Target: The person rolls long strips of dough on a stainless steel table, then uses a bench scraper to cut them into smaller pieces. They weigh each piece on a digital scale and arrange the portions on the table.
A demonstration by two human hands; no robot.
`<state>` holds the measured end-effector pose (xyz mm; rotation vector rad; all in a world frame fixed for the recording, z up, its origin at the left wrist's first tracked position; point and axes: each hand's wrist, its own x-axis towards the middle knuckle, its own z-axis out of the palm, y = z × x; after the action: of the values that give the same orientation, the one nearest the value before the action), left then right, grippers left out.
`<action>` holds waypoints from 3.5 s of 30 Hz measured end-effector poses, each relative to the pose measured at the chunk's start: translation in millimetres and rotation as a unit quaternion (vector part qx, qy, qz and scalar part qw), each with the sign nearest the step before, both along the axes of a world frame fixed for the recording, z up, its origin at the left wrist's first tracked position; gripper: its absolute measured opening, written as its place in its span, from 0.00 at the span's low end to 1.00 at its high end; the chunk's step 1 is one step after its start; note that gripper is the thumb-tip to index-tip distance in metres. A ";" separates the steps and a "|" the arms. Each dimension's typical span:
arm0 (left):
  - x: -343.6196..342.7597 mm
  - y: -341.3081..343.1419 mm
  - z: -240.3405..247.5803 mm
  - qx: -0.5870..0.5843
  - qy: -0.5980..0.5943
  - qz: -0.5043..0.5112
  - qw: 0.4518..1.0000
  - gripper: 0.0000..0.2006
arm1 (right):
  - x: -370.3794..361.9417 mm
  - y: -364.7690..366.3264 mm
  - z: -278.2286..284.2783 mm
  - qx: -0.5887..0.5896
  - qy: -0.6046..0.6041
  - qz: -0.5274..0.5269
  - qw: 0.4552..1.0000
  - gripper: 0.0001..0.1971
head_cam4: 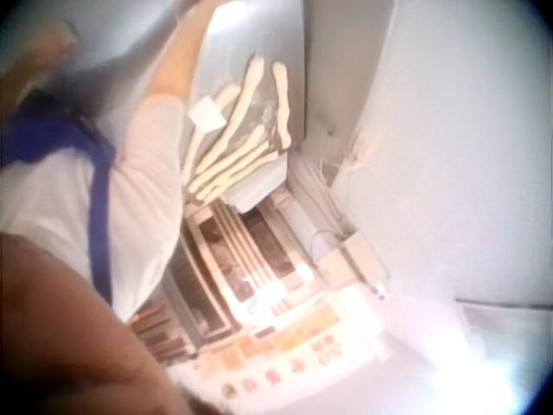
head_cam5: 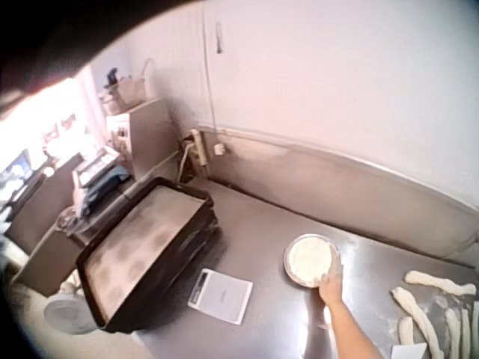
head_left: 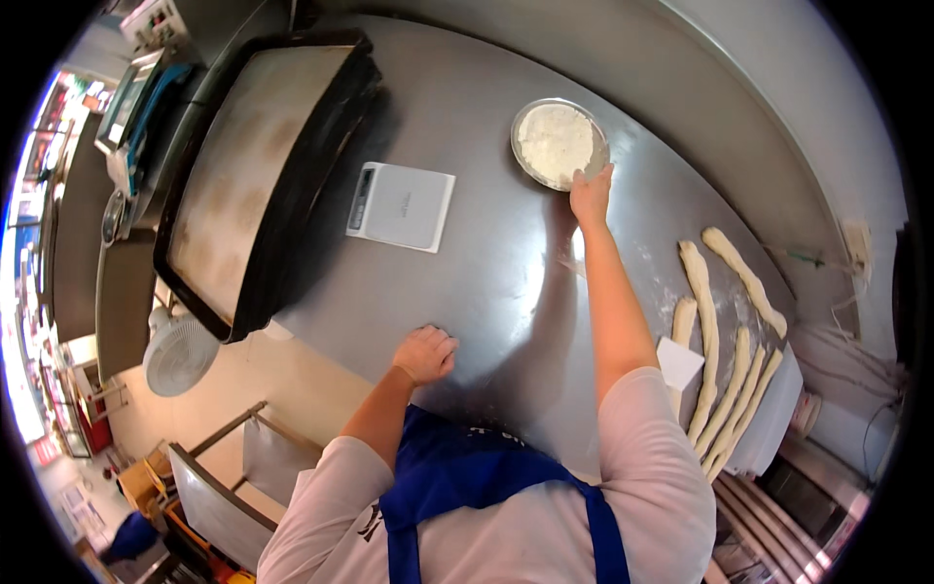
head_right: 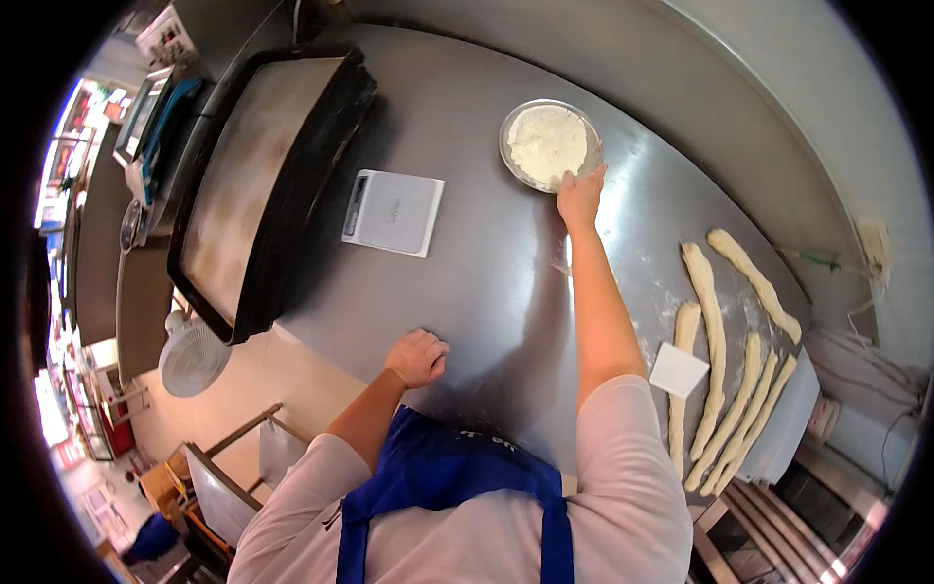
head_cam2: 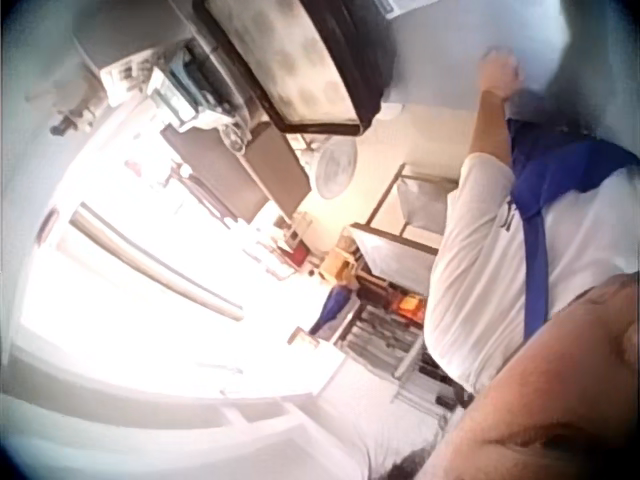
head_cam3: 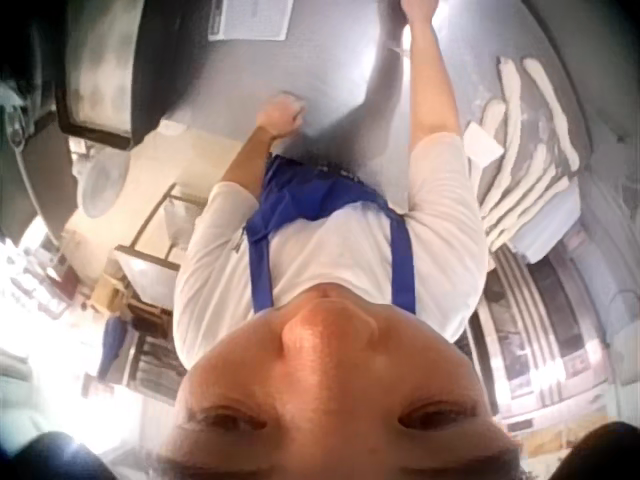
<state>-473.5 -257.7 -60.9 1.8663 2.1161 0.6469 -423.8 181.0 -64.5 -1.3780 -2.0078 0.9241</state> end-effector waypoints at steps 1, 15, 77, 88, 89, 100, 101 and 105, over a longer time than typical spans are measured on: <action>0.1 0.6 -1.2 0.009 -0.001 0.004 1.000 0.10 | -15.8 -4.0 -1.1 -0.001 0.028 0.012 1.000 0.44; -0.3 0.0 -5.0 0.000 0.016 0.005 1.000 0.10 | -151.9 -214.6 47.3 -0.159 -0.119 0.050 0.979 0.52; -32.3 -90.9 33.3 -0.056 -0.630 0.415 0.654 0.16 | 392.1 -219.3 62.8 -0.007 -0.022 -0.127 0.992 0.11; -53.5 -101.8 2.0 -0.061 -0.548 0.375 0.745 0.16 | 197.8 -319.2 29.6 0.215 -0.280 0.385 0.853 0.10; -46.9 -96.1 1.7 -0.057 -0.534 0.375 0.756 0.17 | 179.7 -291.7 21.9 0.209 -0.310 0.304 0.876 0.12; 36.7 -29.0 1.8 -0.182 -0.383 0.209 0.881 0.18 | 285.8 -240.2 63.4 0.104 -0.102 -0.109 0.983 0.15; 50.2 -18.4 6.1 -0.176 -0.388 0.203 0.882 0.18 | 295.9 -253.8 59.5 -0.084 0.033 -0.257 0.962 0.21; 74.5 32.2 18.1 -0.215 -0.260 0.111 0.935 0.19 | 336.6 -304.2 27.3 -0.261 0.383 -0.389 0.796 0.26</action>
<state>-399.0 -225.4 -42.7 1.0884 1.9205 0.5803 -87.3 -123.2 -37.3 -1.5353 -0.4905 1.3530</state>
